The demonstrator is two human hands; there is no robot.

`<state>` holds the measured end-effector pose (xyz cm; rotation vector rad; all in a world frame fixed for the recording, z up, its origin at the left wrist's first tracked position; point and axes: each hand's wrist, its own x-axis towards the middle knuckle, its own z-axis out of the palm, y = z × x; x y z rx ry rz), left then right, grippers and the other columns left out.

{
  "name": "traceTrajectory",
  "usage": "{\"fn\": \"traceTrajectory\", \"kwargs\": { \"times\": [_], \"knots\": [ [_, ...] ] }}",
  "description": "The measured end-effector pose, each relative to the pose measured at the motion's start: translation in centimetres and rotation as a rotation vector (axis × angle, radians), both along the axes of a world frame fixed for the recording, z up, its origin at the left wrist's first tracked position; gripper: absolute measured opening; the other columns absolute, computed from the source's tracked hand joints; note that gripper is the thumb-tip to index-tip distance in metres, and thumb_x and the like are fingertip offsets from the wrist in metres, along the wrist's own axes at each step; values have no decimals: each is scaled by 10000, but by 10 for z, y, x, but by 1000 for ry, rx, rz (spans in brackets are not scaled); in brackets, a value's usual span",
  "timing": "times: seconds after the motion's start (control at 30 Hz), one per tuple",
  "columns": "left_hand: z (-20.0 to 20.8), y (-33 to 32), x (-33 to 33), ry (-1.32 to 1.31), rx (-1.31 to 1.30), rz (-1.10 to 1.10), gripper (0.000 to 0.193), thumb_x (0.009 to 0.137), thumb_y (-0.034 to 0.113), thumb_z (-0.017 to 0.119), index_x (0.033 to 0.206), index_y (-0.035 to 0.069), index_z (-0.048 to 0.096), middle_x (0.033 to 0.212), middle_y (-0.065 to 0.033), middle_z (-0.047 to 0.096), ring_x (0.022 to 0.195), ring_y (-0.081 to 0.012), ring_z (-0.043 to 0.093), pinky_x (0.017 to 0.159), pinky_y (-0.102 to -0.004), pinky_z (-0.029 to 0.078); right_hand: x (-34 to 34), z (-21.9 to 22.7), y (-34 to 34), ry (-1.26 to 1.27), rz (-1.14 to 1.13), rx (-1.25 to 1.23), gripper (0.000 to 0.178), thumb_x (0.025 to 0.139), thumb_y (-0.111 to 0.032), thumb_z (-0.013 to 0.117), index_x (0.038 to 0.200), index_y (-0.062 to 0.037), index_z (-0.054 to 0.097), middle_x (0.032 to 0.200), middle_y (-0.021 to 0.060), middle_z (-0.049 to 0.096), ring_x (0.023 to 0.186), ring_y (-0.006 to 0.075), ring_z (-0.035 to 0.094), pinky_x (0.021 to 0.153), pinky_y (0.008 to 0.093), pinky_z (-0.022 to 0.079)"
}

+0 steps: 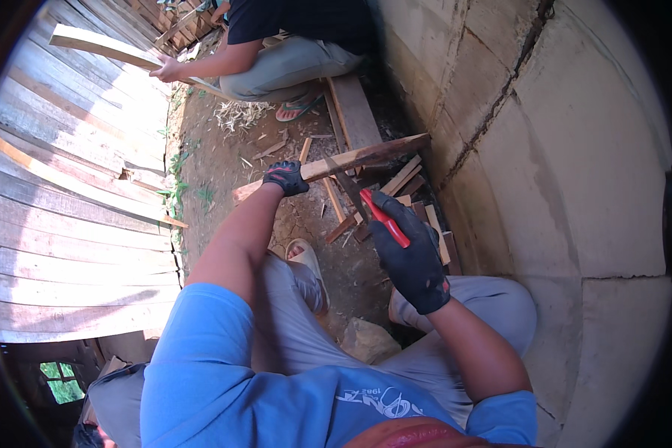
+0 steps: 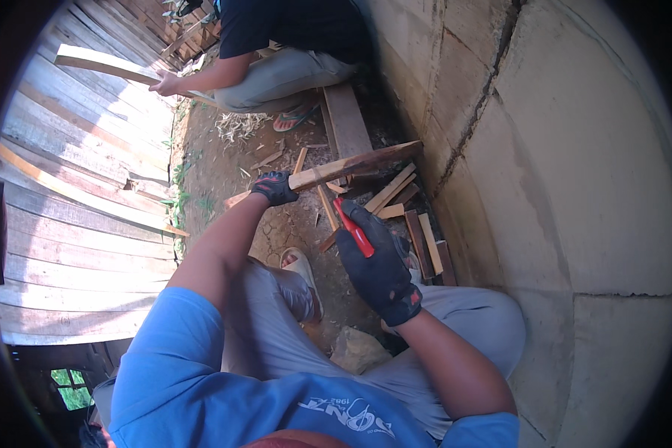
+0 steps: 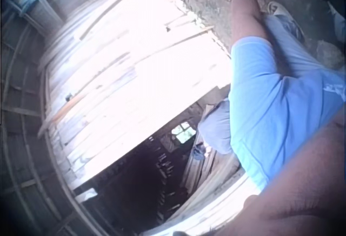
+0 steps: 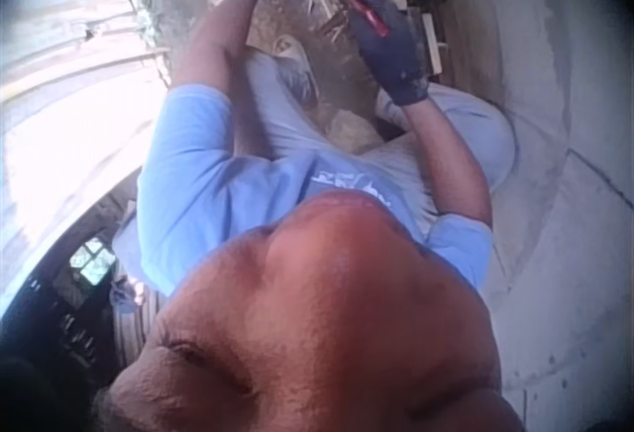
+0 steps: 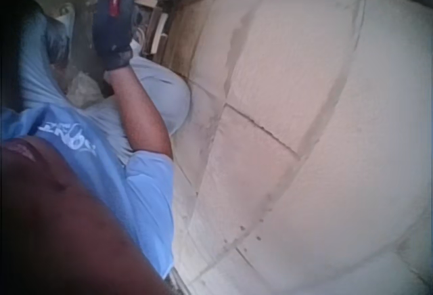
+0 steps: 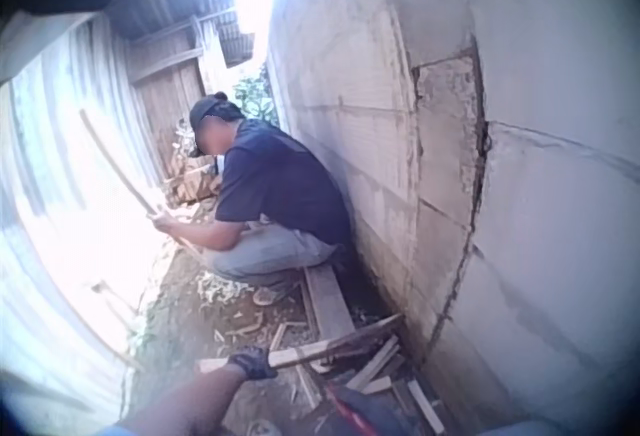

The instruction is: The person sits on the ground and uses a hand saw to cut a small piece of wood held in their left hand. They repeatedly saw through the wood, creating small offcuts that fall to the ground.

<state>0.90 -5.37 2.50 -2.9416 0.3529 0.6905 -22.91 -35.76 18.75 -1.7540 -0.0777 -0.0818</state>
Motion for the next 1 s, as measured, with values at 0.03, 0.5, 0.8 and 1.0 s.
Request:
{"fn": "traceTrajectory", "kwargs": {
  "times": [0.03, 0.5, 0.8, 1.0],
  "knots": [
    [2, -2, -1, 6, 12, 3, 694, 774, 508, 729, 1325, 92, 668, 1350, -167, 693, 1253, -357, 666, 1066, -483, 530, -1, 0, 0, 15, -2, -4, 447, 1006, -138, 666, 1430, -14, 599, 1400, 208, 641, 1316, 342, 622, 1117, 419, 479],
    [-14, 27, 7, -157, -158, -130, 543, 770, 458, 727, 1141, 62, 737, 1094, -228, 755, 1035, -393, 739, 918, -498, 588, 0, 26, 9, 328, -117, -60, 447, 996, -170, 666, 1405, 10, 642, 1274, 200, 733, 1078, 264, 738, 923, 367, 571],
    [-44, 28, -1, -347, -381, -148, 305, 756, 348, 712, 893, 78, 752, 877, -183, 756, 830, -373, 753, 741, -495, 599, -23, 2, 53, 131, -226, -343, 445, 981, -71, 641, 1413, 37, 636, 1274, 170, 725, 967, 194, 723, 854, 354, 582],
    [-44, 36, -8, -383, -415, -131, 206, 815, 262, 655, 893, 115, 777, 881, -140, 769, 833, -318, 756, 708, -467, 568, 28, -16, 83, 189, -261, -258, 436, 985, -57, 634, 1410, 40, 640, 1371, 186, 694, 1163, 215, 696, 989, 370, 548]
  ]
}}
